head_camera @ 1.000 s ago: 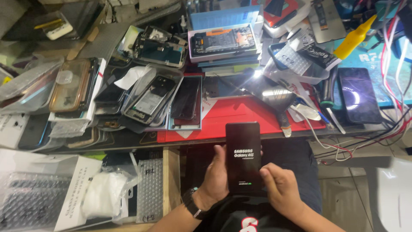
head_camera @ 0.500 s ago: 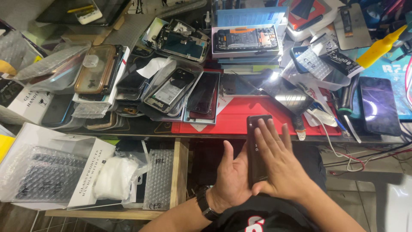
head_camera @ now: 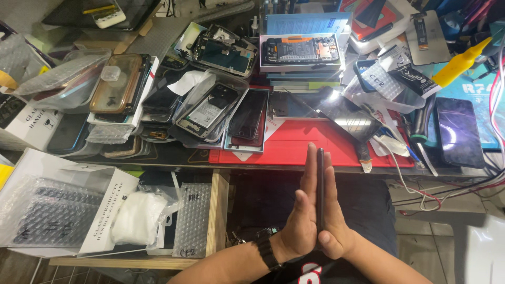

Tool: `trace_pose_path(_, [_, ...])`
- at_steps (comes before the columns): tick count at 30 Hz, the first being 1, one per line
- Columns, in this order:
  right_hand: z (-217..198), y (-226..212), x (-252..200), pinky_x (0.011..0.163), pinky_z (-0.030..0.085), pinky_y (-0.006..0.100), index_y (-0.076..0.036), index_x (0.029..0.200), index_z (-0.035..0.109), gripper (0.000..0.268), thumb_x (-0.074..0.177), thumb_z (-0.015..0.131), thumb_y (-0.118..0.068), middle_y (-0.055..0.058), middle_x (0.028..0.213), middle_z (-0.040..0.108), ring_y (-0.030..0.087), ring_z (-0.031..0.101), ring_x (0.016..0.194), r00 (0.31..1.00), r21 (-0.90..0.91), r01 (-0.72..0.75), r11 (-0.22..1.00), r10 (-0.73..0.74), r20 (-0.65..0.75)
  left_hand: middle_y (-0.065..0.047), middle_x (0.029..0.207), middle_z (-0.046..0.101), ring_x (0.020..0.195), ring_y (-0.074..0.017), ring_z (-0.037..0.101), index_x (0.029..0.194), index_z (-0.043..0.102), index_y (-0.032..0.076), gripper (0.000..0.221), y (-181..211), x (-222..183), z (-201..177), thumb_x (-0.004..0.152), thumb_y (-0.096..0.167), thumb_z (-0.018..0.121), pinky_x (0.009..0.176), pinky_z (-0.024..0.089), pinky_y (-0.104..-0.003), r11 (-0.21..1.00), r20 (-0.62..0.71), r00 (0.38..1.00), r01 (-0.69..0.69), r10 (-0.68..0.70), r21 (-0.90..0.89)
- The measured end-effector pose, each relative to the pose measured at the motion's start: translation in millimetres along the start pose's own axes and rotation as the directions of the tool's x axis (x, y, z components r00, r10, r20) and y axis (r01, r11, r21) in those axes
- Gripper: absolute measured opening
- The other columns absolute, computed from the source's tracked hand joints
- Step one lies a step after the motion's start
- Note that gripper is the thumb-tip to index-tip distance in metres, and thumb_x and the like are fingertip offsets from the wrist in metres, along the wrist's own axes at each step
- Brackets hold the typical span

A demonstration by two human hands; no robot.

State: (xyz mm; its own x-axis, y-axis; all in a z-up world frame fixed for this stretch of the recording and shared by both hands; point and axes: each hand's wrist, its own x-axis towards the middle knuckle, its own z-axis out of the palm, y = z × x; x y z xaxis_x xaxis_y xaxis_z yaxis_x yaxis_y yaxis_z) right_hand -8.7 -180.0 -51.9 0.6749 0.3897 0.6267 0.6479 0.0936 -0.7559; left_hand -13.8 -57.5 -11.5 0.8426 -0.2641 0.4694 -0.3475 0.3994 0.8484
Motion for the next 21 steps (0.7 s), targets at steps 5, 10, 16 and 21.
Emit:
trace_pose_path(5, [-1, -7, 0, 0.135, -0.005, 0.054, 0.006, 0.163, -0.008, 0.097, 0.105, 0.042, -0.054, 0.031, 0.174, -0.014, 0.043, -0.013, 0.166, 0.999, 0.006, -0.026, 1.0, 0.026, -0.019, -0.015, 0.182, -0.007, 0.171, -0.0284, -0.005, 0.169, -0.006, 0.002, 0.085, -5, -4, 5, 0.112, 0.063, 0.005, 0.139, 0.0, -0.045, 0.996, -0.029, 0.999, -0.029, 0.031, 0.079])
trace_pose_path(10, [1, -9, -5, 0.134, 0.0, 0.057, 0.006, 0.162, -0.016, 0.103, 0.104, 0.043, -0.056, 0.031, 0.174, -0.019, 0.044, -0.016, 0.165, 0.996, 0.049, -0.086, 0.995, 0.086, -0.015, -0.018, 0.181, -0.003, 0.171, -0.0317, -0.002, 0.168, 0.0, 0.0, 0.084, -9, -7, 4, 0.113, 0.063, 0.002, 0.141, 0.002, -0.045, 0.966, -0.016, 0.996, -0.078, 0.085, 0.247])
trace_pose_path(16, [7, 1, -14, 0.133, 0.007, 0.063, 0.002, 0.162, -0.017, 0.105, 0.104, 0.045, -0.06, 0.03, 0.173, -0.022, 0.045, -0.018, 0.165, 0.995, 0.079, -0.02, 0.997, 0.027, -0.091, -0.019, 0.182, 0.008, 0.167, -0.0319, 0.006, 0.17, 0.008, -0.002, 0.089, -11, -12, 6, 0.112, 0.065, 0.003, 0.138, 0.007, -0.042, 0.962, 0.005, 0.993, -0.116, 0.119, 0.248])
trace_pose_path(21, [9, 7, -14, 0.134, 0.009, 0.06, -0.002, 0.162, -0.016, 0.111, 0.101, 0.045, -0.071, 0.025, 0.173, -0.023, 0.041, -0.018, 0.165, 0.991, 0.148, -0.024, 0.989, 0.043, -0.129, -0.019, 0.181, 0.011, 0.166, -0.031, 0.012, 0.169, 0.009, -0.002, 0.095, -15, -10, 4, 0.109, 0.072, 0.009, 0.137, 0.011, -0.042, 0.973, 0.005, 0.993, -0.12, 0.122, 0.196])
